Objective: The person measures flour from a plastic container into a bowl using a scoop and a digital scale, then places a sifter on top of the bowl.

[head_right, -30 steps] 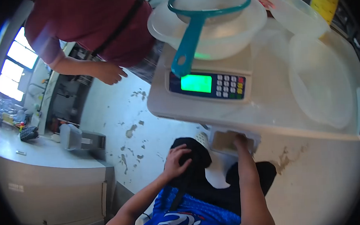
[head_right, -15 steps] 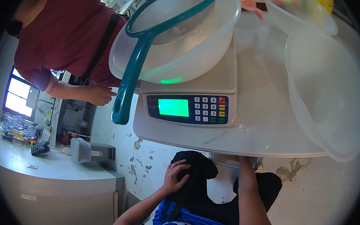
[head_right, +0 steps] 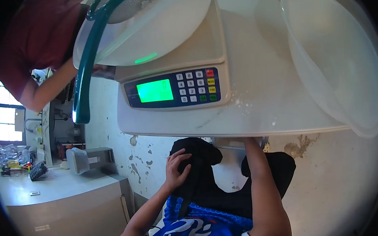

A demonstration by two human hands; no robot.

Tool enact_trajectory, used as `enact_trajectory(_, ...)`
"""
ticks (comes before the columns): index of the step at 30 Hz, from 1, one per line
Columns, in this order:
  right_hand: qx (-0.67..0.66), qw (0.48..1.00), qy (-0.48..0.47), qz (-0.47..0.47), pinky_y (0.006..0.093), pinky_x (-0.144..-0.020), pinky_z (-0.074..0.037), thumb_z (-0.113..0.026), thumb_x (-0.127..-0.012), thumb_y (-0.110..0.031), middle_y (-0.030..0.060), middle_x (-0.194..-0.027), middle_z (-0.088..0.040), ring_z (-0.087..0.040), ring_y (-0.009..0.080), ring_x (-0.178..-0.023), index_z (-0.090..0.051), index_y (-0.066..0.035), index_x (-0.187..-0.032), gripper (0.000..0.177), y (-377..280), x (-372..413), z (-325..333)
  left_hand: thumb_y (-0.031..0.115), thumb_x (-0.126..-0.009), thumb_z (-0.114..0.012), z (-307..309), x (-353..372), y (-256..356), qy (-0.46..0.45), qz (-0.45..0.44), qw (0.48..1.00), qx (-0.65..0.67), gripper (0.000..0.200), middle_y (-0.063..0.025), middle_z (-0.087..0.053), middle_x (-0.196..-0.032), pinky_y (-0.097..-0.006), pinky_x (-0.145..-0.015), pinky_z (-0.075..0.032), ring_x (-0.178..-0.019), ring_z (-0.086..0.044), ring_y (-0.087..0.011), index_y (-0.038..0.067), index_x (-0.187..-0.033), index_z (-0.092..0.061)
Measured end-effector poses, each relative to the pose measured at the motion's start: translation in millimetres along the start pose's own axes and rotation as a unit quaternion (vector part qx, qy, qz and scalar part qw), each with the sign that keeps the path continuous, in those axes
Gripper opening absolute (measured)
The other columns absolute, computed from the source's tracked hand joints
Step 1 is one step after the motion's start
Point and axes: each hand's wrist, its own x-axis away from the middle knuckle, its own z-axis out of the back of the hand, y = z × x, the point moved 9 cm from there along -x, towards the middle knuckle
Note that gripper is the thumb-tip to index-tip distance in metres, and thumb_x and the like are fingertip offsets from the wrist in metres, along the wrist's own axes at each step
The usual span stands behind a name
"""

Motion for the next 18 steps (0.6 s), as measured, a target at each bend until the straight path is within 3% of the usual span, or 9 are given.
enact_trajectory(18, 0.003, 0.999, -0.028, 0.034, 0.0421, -0.089, -0.047, -0.057, -0.082, -0.025, 0.0182, -0.113, -0.061, -0.058, 0.0316, -0.106, -0.063, -0.003, -0.108, 0.035, 4.4, -7.4, -23.3, 0.013, -0.078, -0.063, -0.7, -2.2, 3.5, 0.001, 0.000, 1.000, -0.017, 0.028, -0.0056, -0.063, -0.109, -0.0374, -0.092, -0.036, -0.118, -0.050, -0.0246, 0.005, -0.104, -0.060)
